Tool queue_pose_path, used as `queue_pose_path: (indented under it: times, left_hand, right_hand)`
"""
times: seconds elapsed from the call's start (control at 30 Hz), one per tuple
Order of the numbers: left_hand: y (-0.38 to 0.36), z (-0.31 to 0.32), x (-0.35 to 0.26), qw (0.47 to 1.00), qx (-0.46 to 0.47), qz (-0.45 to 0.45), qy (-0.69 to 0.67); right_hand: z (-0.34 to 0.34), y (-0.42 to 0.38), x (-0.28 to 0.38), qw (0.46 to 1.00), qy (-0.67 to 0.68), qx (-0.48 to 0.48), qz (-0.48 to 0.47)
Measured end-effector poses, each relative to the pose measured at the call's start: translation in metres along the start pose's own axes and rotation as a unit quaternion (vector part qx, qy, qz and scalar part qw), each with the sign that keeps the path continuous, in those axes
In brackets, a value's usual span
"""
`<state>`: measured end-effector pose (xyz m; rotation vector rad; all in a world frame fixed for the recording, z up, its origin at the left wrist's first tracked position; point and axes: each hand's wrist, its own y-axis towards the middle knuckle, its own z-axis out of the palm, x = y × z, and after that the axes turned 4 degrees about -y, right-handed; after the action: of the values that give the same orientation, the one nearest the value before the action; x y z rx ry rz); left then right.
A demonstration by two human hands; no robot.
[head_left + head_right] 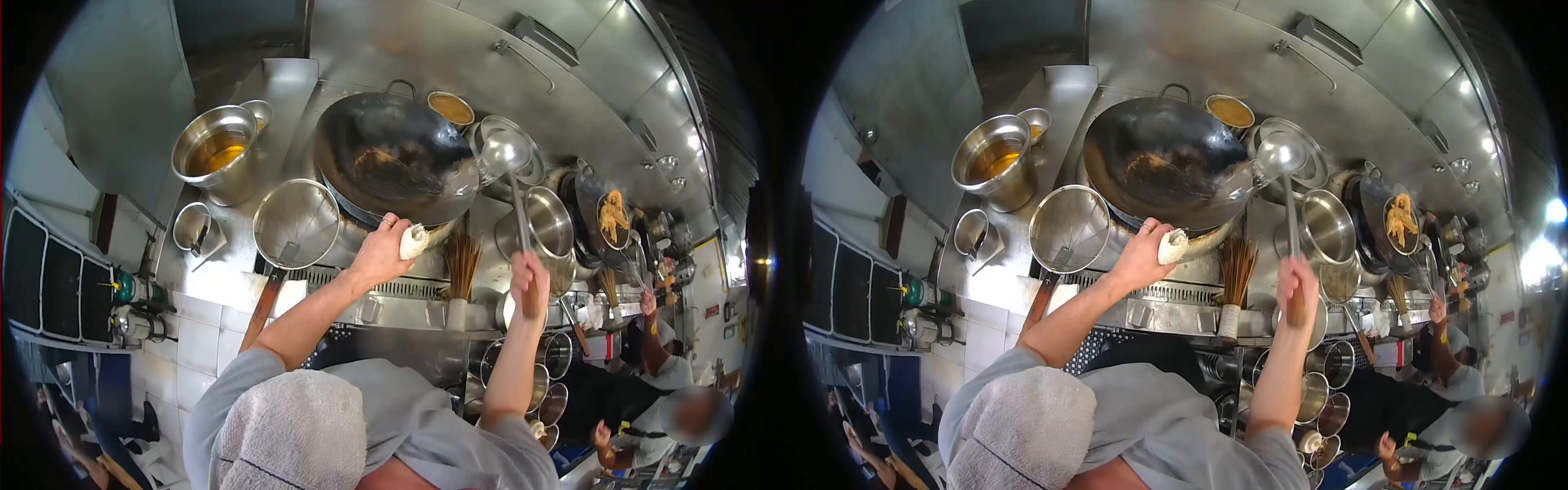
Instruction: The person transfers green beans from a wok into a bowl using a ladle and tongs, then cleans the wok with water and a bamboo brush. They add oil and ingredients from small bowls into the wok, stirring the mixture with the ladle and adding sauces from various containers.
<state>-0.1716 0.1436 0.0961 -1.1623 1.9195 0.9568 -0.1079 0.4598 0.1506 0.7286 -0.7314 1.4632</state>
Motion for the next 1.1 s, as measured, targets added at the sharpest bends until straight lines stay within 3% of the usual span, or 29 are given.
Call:
queue_pose_path:
  times: [0.1,0.2,0.23,0.3,0.33,0.37,0.47,0.6,0.8,0.93,0.97,1.0,1.03,1.1]
  left_hand:
    - [-0.002,-0.001,-0.002,0.998,-0.008,0.021,0.055]
    - [-0.002,0.000,-0.005,0.998,-0.020,-0.012,0.051]
    - [-0.001,0.001,-0.005,0.998,-0.028,-0.015,0.049]
    - [-0.002,0.005,-0.006,0.998,-0.041,-0.025,0.047]
    - [-0.003,0.005,-0.006,0.997,-0.043,-0.026,0.062]
    - [-0.004,0.006,-0.006,0.996,-0.042,-0.035,0.068]
    - [0.000,0.009,0.001,0.996,-0.046,-0.036,0.069]
    - [0.003,0.000,0.001,0.995,-0.007,-0.048,0.082]
    - [-0.012,-0.036,-0.010,0.995,0.081,-0.043,0.038]
    - [-0.056,-0.047,0.021,0.994,-0.034,0.084,-0.058]
    - [-0.068,-0.059,0.030,0.980,0.017,-0.026,-0.194]
    - [-0.079,-0.076,0.039,0.933,0.065,-0.137,-0.326]
    - [-0.088,-0.093,0.051,0.855,0.109,-0.239,-0.448]
    - [-0.115,-0.103,0.114,0.740,0.087,-0.354,-0.566]
  right_hand:
    - [-0.042,0.099,0.007,0.982,-0.142,-0.124,0.015]
    - [-0.086,0.190,0.006,0.892,-0.401,-0.204,0.035]
    - [-0.116,0.222,0.004,0.882,-0.421,-0.198,0.068]
    - [-0.141,0.251,0.005,0.949,-0.240,-0.174,0.104]
    - [-0.144,0.253,0.004,0.994,-0.022,-0.088,0.058]
    - [-0.147,0.253,0.006,0.980,0.198,-0.001,0.008]
    - [-0.151,0.265,0.029,0.852,0.511,0.085,0.076]
    - [-0.093,0.223,0.055,0.806,0.562,0.115,0.149]
    - [0.009,0.097,0.057,0.821,0.543,0.100,0.144]
    - [0.045,0.026,0.026,0.868,0.477,0.048,0.133]
    - [0.052,0.009,0.016,0.876,0.464,0.036,0.131]
    - [0.062,-0.008,0.006,0.896,0.422,0.024,0.134]
    - [0.071,-0.021,-0.002,0.916,0.378,0.016,0.137]
    - [0.076,-0.038,-0.017,0.969,0.214,-0.010,0.125]
